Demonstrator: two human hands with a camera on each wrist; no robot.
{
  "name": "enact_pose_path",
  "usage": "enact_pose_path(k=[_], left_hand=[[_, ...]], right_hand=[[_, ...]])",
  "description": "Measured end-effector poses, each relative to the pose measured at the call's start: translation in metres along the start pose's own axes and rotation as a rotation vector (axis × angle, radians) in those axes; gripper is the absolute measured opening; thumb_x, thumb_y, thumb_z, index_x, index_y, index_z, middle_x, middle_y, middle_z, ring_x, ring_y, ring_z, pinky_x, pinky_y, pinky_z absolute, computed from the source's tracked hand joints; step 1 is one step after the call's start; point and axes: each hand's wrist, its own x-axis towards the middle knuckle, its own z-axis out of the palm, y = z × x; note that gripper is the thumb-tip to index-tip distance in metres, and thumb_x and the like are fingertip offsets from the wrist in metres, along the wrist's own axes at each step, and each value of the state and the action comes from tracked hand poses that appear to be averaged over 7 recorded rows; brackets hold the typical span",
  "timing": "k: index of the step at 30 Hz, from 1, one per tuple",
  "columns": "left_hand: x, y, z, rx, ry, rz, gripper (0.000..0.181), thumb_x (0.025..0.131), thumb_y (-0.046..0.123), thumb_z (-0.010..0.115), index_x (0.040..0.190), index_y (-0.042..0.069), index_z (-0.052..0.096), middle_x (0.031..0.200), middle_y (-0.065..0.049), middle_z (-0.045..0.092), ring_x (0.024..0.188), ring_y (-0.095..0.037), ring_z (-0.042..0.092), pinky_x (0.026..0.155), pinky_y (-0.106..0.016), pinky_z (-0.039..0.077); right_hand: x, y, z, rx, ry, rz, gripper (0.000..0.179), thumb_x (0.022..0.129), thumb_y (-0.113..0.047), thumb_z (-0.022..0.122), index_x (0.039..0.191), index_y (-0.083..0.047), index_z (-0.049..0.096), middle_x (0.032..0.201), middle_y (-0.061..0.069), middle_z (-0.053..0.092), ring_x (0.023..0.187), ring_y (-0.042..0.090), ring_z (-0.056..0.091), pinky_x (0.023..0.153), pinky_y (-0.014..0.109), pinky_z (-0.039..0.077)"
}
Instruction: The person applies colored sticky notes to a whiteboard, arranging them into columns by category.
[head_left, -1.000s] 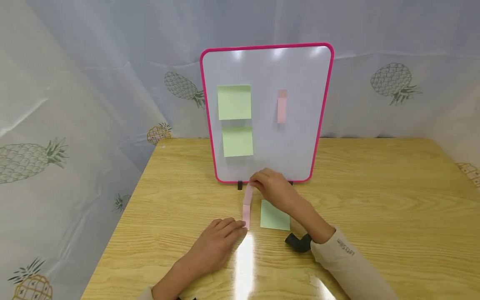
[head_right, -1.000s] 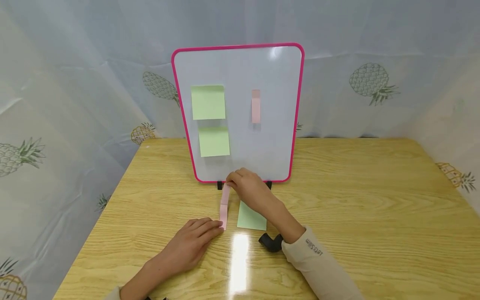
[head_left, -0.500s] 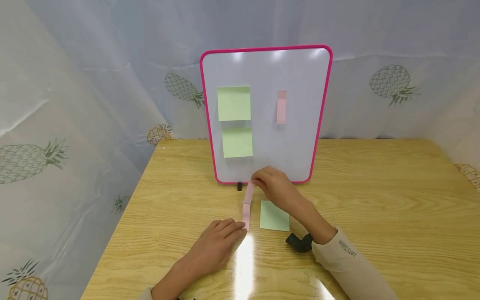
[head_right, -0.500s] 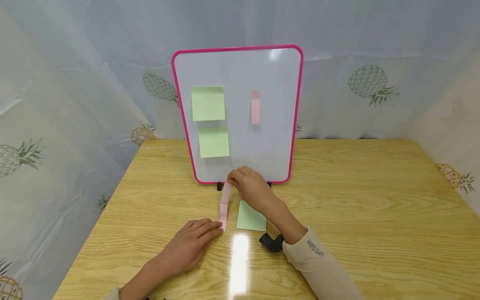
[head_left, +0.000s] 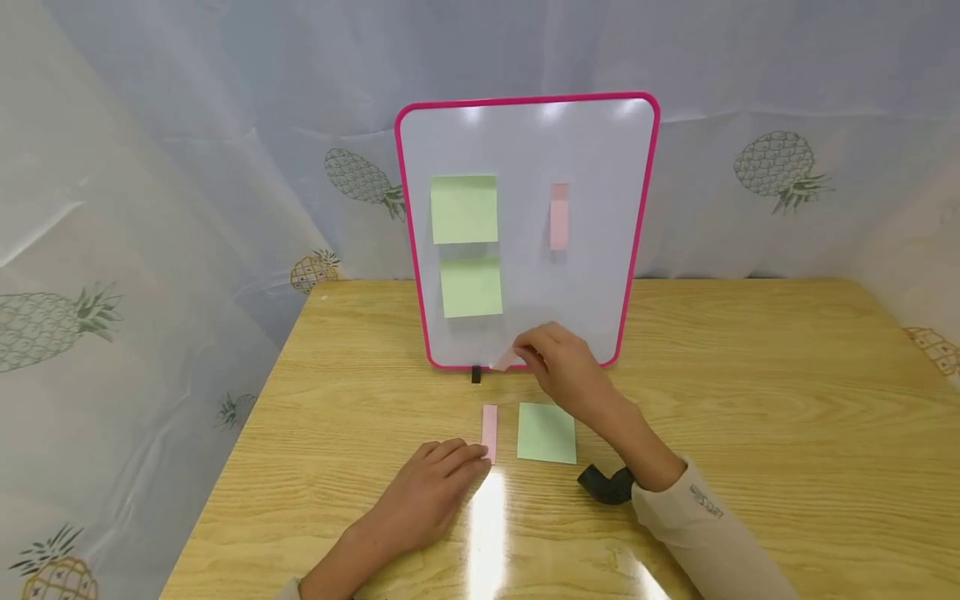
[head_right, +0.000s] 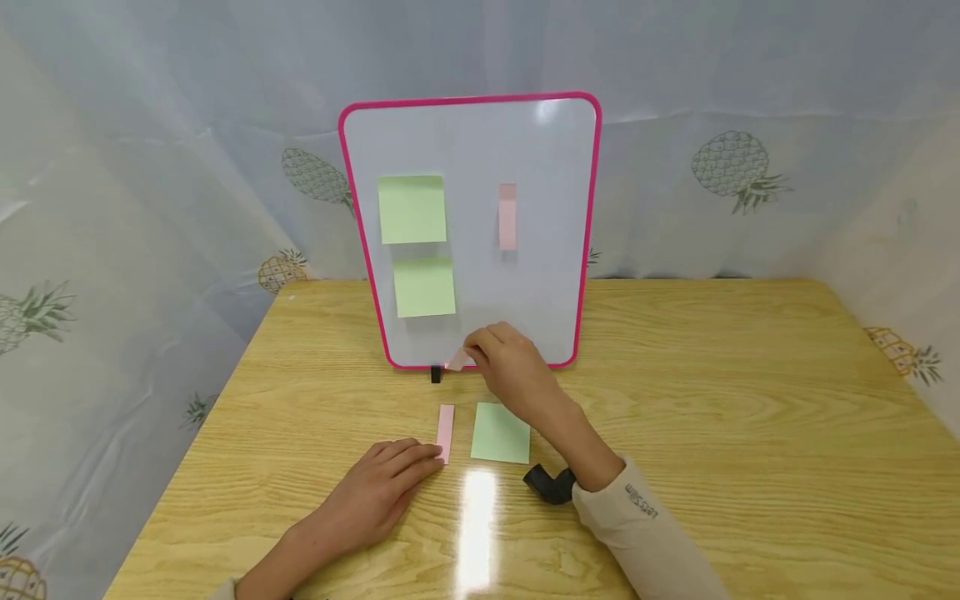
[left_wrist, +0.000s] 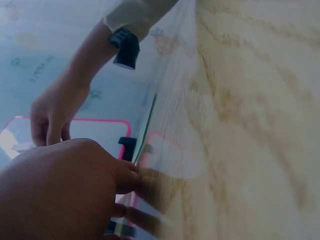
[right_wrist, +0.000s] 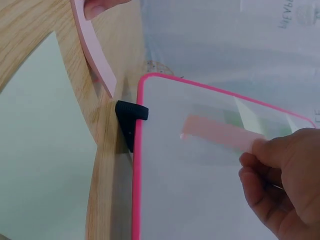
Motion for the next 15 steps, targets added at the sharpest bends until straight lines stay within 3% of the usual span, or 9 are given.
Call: enact_pose_path(k=[6,12,15], left_hand=[[-0.001,0.001,0.003,0.007,-0.012,-0.003,0.037,0.103,0.022,0.033,0.121,0.01,0.064,0.126,-0.002,0.059,0.111,-0.02,0.052,0.089,-0.037,0.045],[-0.001,0.003,0.001,0.011,-0.058,-0.018,0.032,0.094,0.019,0.055,0.123,0.012,0.062,0.129,-0.001,0.057,0.114,-0.02,0.052,0.091,-0.037,0.045],[-0.001,0.003,-0.001,0.015,-0.069,-0.029,0.034,0.09,0.019,0.061,0.123,0.012,0.062,0.128,-0.001,0.057,0.115,-0.02,0.051,0.091,-0.037,0.044]], right_hand=[[-0.005,-0.002,-0.003,-0.03,0.049,-0.017,0.014,0.079,0.004,0.074,0.09,-0.001,0.067,0.084,0.006,0.062,0.076,0.017,0.06,0.063,0.024,0.052],[-0.011,-0.003,-0.012,-0.068,0.128,-0.041,0.021,0.075,0.007,0.076,0.092,-0.002,0.067,0.085,0.006,0.062,0.075,0.017,0.058,0.058,0.025,0.051],[-0.012,-0.002,-0.016,-0.075,0.146,-0.039,0.022,0.074,0.007,0.077,0.092,-0.001,0.067,0.085,0.006,0.062,0.076,0.017,0.059,0.058,0.025,0.052]])
